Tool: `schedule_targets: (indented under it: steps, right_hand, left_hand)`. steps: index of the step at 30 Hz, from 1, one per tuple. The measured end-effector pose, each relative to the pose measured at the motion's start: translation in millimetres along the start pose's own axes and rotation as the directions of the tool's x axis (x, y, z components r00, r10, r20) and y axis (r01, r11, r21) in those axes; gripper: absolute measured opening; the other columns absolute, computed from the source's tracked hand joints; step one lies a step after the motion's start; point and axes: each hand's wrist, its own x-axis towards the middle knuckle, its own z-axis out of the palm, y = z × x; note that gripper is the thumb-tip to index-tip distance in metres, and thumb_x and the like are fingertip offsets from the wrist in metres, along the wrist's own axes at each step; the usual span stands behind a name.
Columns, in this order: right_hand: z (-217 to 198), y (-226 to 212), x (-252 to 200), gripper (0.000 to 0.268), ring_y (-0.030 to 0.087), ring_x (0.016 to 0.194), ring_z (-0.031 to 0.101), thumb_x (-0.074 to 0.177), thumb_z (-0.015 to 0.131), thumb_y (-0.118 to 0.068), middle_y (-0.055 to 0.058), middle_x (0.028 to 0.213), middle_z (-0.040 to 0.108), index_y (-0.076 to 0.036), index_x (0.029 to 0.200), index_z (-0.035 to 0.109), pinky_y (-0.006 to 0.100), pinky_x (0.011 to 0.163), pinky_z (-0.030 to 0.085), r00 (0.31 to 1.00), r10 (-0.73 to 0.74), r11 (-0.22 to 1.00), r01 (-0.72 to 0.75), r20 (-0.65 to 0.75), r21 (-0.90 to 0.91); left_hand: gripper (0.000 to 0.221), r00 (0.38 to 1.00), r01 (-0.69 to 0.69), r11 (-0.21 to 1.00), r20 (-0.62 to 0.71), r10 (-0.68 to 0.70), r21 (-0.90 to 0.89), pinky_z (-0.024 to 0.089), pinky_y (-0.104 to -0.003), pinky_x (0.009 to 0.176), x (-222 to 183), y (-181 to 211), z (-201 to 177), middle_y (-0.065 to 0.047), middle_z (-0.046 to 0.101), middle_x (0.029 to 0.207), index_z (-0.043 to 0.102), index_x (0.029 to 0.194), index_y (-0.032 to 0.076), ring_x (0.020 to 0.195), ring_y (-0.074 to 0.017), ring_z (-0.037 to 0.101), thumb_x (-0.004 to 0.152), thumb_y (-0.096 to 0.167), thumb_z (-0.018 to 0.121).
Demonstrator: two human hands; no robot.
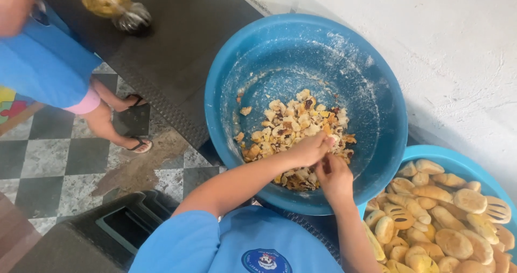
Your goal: Sorting and breaking apart pieces of bread or pastries in large plastic bowls in a bakery setting.
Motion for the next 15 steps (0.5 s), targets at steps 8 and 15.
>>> schedule_targets:
  steps: [8, 15]
  right_hand:
    - [-22.2, -2.5, 5.4, 0.014, 0.032, 0.086, 0.075, 0.093, 0.076, -0.026, 0.008, 0.086, 0.076, -0.017, 0.102, 0.081, 0.043, 0.073, 0.059, 0.963, 0.269, 0.946, -0.269, 0.028, 0.180]
    - [-15.1, 40.8, 18.2, 0.029, 0.031, 0.113, 0.065, 0.102, 0.064, -0.024, 0.009, 0.109, 0.075, -0.012, 0.124, 0.079, 0.046, 0.094, 0.053, 0.971, 0.228, 0.973, -0.230, 0.065, 0.022]
  left_hand:
    - [0.052, 0.991, -0.136, 0.991, 0.009, 0.136, -0.015, 0.050, -0.060, 0.106, 30.6, -40.7, 26.2, -0.032, 0.072, 0.112, 0.067, 0.108, 0.005, 0.122, -0.0528, 0.063, 0.109, 0.049, 0.040]
    - [0.066, 0.994, 0.016, 0.992, 0.107, -0.002, -0.126, 0.033, -0.034, 0.046, 19.7, -7.4, -12.6, -0.004, 0.052, 0.059, 0.053, 0.145, 0.002, 0.045, -0.0157, 0.040, 0.105, 0.053, 0.039]
